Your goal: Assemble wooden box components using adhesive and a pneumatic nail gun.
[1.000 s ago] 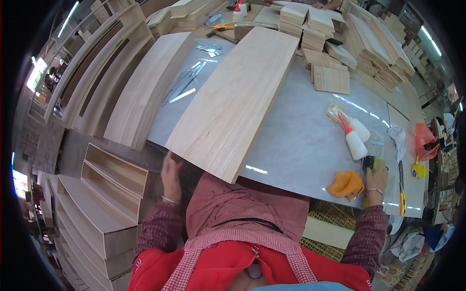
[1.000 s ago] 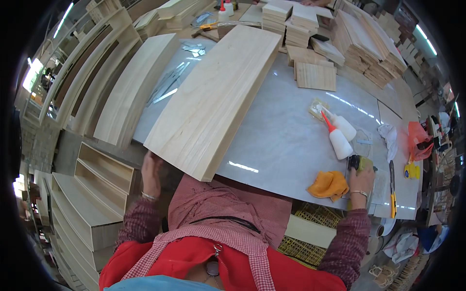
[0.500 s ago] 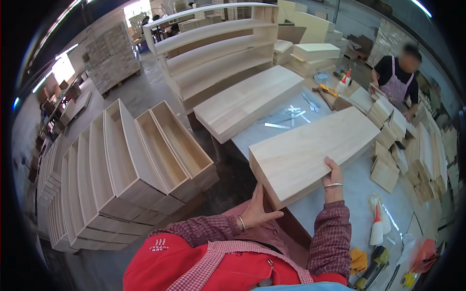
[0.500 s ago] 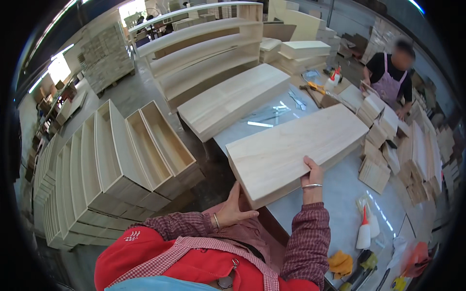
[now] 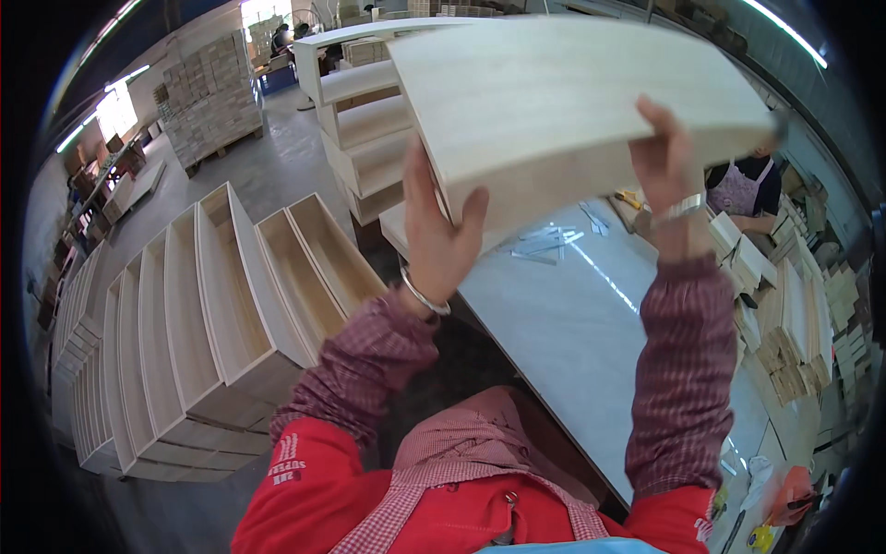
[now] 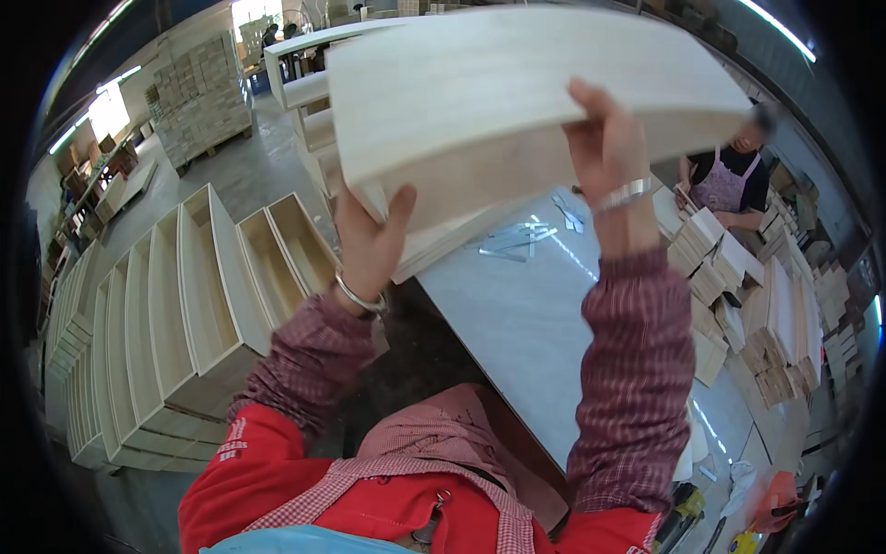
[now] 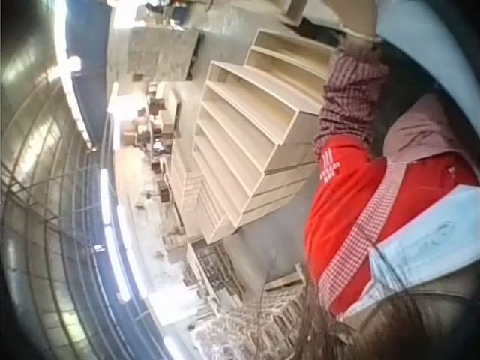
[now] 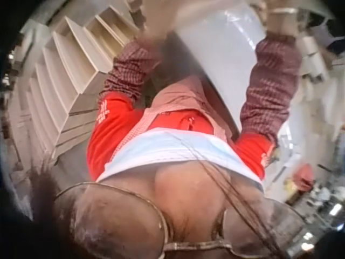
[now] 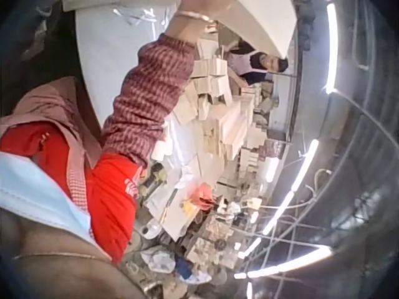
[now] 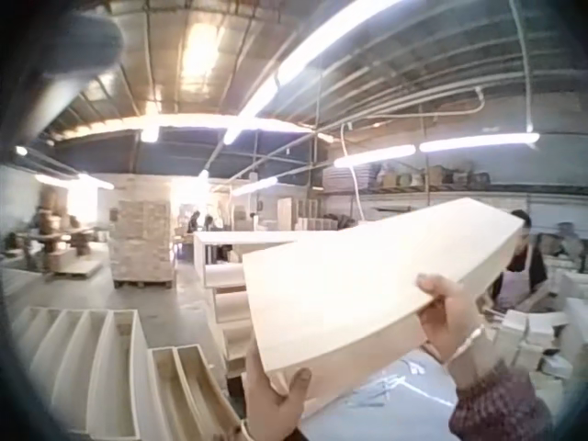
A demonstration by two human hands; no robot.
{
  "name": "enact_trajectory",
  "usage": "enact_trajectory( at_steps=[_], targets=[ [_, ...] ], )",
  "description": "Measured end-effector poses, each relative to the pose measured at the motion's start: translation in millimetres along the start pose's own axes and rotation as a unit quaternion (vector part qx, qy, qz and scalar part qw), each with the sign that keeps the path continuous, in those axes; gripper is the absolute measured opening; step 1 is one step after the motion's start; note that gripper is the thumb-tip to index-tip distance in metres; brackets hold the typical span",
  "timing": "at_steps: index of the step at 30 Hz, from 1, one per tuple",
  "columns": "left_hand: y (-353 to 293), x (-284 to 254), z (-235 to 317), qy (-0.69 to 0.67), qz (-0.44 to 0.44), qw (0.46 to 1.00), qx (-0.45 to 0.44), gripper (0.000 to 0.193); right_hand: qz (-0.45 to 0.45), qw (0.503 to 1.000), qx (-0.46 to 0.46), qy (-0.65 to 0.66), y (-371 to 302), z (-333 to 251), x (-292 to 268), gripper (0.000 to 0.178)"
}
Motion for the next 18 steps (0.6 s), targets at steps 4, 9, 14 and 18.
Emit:
enact_trajectory(
  at_steps=[4, 9, 14, 18],
  targets=[
    [94, -34, -7, 0.082, 0.04, 0.993, 0.075, 0.074, -0.142, 0.989, -0.031, -0.037, 80, 13, 58, 0.019],
    [175, -86, -24, 0.121, 0.089, 0.984, 0.096, 0.07, -0.195, 0.979, -0.009, -0.062, 162, 65, 145, 0.021],
    [229, -124, -45, 0.189, 0.133, 0.968, 0.101, 0.069, -0.255, 0.963, 0.022, -0.082, 193, 120, 211, 0.023],
    [267, -148, -70, 0.239, 0.121, 0.958, 0.099, 0.053, -0.304, 0.947, 0.059, -0.083, 207, 154, 232, 0.025]
  ],
)
Point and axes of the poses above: each hand's wrist, its own y-axis towards the middle knuckle, its own x-axis out of the palm, z = x × y, the point moved 1 cm from there along y, towards the middle knuckle, and after that the axes turned 6 degrees about -x, right-handed, at the moved point
